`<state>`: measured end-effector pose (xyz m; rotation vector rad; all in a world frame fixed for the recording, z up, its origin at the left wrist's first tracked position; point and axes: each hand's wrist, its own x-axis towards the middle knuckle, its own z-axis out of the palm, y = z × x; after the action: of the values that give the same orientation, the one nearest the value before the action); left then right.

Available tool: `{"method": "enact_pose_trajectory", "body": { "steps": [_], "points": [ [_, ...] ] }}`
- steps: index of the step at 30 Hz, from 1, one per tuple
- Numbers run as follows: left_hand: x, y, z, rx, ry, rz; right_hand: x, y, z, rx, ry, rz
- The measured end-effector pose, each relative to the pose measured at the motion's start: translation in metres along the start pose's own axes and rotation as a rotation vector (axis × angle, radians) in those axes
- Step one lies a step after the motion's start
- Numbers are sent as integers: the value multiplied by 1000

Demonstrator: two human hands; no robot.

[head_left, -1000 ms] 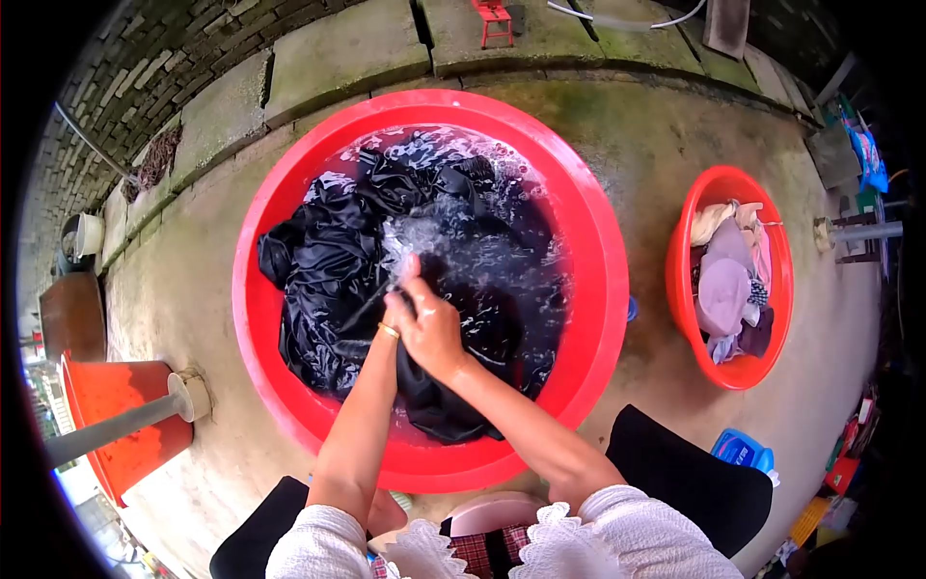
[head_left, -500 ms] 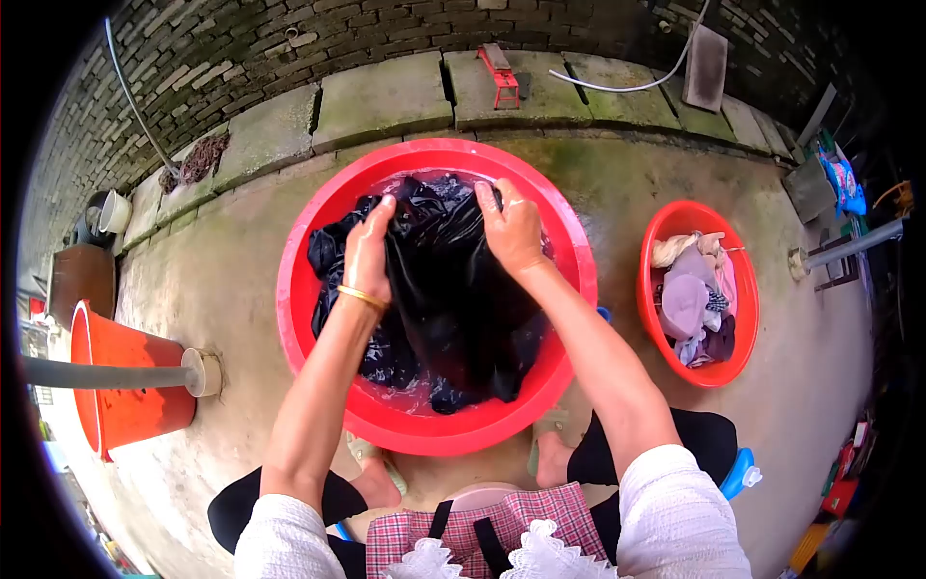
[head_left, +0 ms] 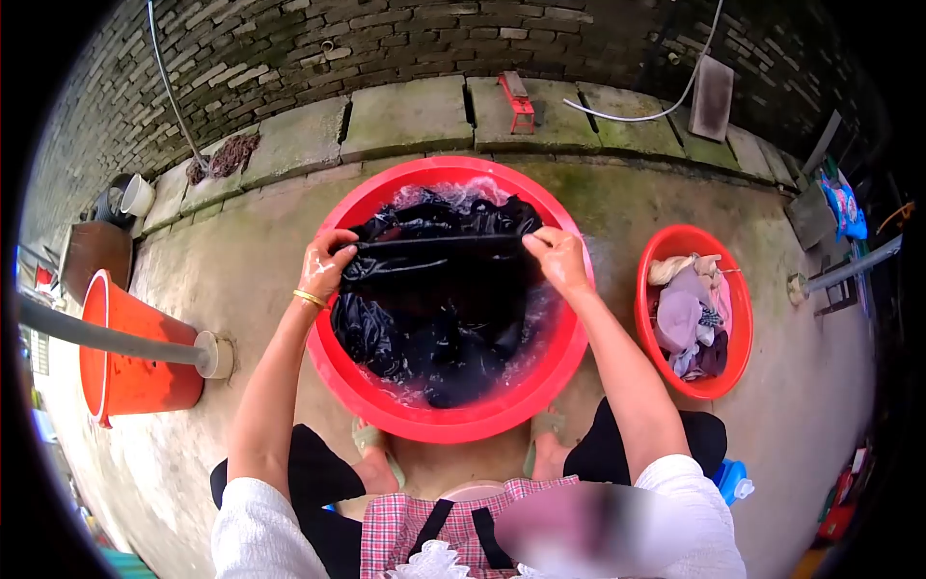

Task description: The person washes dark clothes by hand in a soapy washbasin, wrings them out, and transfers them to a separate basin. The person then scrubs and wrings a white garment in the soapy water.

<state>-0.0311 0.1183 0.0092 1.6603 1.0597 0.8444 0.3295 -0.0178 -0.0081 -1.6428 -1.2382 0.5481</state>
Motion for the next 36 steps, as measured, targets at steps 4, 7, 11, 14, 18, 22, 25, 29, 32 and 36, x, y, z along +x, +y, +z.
{"method": "enact_pose_trajectory", "body": {
  "steps": [4,7,11,14,18,22,25,29,32,36],
  "points": [
    [-77,-57,-10,615,-235,110,-99,54,42,-60,-287,139],
    [-129,-87,-23,746,-533,-36,-165,74,65,-253,-541,-1],
    [-151,-103,-13,1002,-1030,-220,-181,65,77,-299,-1198,102],
    [-120,-88,5,1069,-1221,-373,-148,59,79,-251,-1187,279],
    [-57,-93,50,1068,-650,276,-80,55,102,-366,-543,40],
    [11,-89,115,1120,-751,541,-19,50,129,-637,-848,-463],
    [30,-102,133,1303,-967,290,2,66,130,-974,-1170,-406],
    [25,-99,106,1471,-1116,202,6,72,88,-1195,-1335,-473],
    [-3,-81,54,1346,-1025,444,-25,62,53,-1183,-1458,-661],
    [-36,-45,5,1369,-1052,557,-68,48,13,-883,-1413,-906]
  ]
}}
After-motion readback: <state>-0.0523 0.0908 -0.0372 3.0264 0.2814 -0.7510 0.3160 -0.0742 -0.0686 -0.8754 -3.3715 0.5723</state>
